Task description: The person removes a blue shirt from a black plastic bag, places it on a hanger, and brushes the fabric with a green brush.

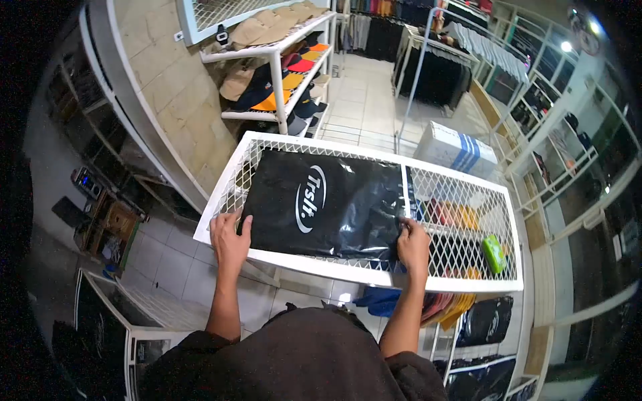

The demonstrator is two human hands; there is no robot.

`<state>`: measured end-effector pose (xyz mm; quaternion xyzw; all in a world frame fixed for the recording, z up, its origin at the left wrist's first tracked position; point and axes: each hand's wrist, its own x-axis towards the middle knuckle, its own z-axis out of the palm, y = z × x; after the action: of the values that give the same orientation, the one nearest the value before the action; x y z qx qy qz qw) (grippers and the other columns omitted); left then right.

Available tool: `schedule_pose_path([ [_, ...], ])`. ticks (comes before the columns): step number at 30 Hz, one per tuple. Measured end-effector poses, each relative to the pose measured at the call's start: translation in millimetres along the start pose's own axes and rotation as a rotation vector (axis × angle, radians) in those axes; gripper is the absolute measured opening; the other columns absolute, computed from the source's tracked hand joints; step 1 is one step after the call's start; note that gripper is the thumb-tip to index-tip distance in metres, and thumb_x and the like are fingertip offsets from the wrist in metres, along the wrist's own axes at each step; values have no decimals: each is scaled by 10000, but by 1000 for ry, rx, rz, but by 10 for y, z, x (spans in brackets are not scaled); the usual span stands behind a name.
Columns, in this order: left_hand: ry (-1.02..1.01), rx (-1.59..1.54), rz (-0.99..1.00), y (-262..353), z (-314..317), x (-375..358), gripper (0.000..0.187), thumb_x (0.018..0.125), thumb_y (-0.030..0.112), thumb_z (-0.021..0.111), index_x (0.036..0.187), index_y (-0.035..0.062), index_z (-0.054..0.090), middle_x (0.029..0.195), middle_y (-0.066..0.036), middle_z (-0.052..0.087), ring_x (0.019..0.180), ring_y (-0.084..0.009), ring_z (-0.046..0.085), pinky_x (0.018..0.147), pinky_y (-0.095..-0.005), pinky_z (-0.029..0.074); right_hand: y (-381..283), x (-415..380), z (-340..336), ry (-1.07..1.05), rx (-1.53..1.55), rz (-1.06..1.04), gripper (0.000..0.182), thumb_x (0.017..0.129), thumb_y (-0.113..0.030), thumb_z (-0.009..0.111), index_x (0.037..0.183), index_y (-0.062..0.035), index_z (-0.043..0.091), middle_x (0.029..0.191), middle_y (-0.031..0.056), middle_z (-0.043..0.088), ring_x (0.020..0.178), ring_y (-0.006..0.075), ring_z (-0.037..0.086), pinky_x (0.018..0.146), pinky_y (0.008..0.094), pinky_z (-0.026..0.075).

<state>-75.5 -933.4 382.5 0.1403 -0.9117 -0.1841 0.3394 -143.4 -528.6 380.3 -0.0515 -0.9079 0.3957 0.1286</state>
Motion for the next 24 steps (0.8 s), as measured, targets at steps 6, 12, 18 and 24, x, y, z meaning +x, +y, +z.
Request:
schedule_pose_path([
  [6,-54,-127,-16,-64,77,145,237,894,253,753,981,33,770,920,-108,660,930,-328,609,854,-441,477,-424,-95,-84,-59,-68,97,409,877,-337,777,1113,-4,754,883,198,760,831,308,755,760,371,566],
  [12,-109,-294,-98,-45,113,256,141,894,167,745,911,27,740,783,-86,626,731,-261,605,697,-393,483,-532,-11,-60,-131,-67,168,598,776,-503,837,1116,-17,761,810,118,742,740,225,717,717,350,546],
  [18,-41,-359,-142,-22,140,239,130,891,157,746,896,27,744,744,-65,618,687,-219,562,691,-369,466,-474,95,113,-204,-192,110,531,780,-492,832,1028,-28,760,928,169,759,889,338,735,807,419,560],
  [24,5,-313,-105,-109,194,212,105,883,137,741,910,37,755,777,-63,662,711,-224,601,736,-384,472,-507,132,180,-149,-140,129,321,842,-331,765,1032,-73,754,971,190,750,957,383,714,839,448,548],
])
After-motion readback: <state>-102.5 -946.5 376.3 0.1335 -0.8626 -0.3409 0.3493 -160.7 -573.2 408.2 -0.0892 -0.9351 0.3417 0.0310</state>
